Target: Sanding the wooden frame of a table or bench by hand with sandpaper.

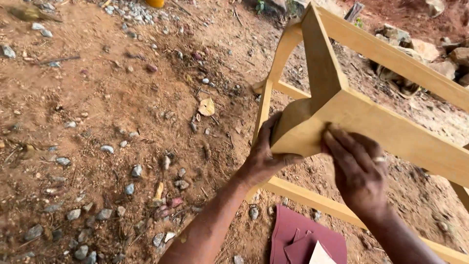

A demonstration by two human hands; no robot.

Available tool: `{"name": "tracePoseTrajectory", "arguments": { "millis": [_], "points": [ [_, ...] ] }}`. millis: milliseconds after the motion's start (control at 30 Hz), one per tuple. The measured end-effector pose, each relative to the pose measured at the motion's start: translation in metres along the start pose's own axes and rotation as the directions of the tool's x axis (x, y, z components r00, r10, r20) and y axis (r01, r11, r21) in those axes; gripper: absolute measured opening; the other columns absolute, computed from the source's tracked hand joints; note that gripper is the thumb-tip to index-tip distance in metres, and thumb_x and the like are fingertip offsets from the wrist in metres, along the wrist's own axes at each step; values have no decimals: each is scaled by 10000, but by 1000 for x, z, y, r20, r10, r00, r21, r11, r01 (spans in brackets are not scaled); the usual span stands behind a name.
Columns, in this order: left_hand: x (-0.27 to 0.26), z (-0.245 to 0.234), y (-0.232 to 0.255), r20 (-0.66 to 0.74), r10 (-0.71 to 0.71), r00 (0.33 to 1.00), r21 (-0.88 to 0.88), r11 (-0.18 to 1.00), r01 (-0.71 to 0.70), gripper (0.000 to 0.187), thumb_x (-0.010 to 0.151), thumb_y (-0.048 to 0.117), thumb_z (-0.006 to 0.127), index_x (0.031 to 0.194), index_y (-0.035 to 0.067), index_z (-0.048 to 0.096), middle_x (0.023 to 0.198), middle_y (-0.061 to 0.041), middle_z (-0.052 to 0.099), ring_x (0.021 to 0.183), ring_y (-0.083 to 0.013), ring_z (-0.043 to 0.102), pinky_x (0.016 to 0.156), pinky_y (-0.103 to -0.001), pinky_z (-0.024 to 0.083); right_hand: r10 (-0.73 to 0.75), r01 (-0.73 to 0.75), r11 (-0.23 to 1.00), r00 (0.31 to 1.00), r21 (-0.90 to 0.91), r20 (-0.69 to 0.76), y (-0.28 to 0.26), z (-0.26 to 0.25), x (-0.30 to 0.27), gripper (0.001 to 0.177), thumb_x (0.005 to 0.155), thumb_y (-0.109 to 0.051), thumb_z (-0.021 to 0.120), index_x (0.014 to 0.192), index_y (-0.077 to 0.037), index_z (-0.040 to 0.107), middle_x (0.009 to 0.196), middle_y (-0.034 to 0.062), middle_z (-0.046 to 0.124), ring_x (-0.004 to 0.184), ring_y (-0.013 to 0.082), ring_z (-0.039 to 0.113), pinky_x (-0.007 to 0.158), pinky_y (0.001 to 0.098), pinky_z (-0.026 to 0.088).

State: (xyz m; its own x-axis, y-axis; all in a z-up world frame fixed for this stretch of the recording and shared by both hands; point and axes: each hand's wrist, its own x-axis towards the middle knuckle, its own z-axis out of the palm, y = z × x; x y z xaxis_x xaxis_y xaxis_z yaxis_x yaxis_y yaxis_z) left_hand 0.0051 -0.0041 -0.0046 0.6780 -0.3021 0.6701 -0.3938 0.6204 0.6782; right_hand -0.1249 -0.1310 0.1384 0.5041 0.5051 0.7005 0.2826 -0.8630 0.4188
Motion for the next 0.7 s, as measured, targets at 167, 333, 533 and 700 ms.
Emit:
{"name": "tracePoseTrajectory", "arguments": {
  "millis": [167,333,533,700],
  "points": [
    [1,4,11,24,-15,1000,-151,988,19,1283,765,501,885,1670,72,82,1597,-243,304,1414,-345,499,1040,-427,623,-63,67,994,997,91,-51,0,11,17,291,984,55,690,1254,-34,754,1295,120,742,1189,254,689,930,331,607],
    [-1,-4,0,-2,53,999,55,997,-53,1249,793,499,864,1703,80,119,1609,-244,335,1480,-341,475,1065,-441,592,-36,42,993,998,107,-58,6,7,6,241,995,24,705,1221,-50,741,1294,79,735,1210,226,689,988,357,621],
    [1,1,7,44,-33,998,-49,998,36,1274,775,548,869,1670,97,82,1591,-243,326,1436,-363,486,1067,-423,581,-106,106,994,994,5,7,-3,6,24,263,938,-27,719,1193,-58,773,1246,95,763,1137,230,698,875,350,619],
    [-1,-5,-24,23,121,992,318,940,-122,1219,811,481,842,1697,111,91,1624,-260,308,1502,-380,438,1121,-446,537,24,-24,999,1000,30,5,11,0,1,265,964,15,712,1213,-63,753,1282,76,736,1172,240,691,913,334,636]
  ]
}}
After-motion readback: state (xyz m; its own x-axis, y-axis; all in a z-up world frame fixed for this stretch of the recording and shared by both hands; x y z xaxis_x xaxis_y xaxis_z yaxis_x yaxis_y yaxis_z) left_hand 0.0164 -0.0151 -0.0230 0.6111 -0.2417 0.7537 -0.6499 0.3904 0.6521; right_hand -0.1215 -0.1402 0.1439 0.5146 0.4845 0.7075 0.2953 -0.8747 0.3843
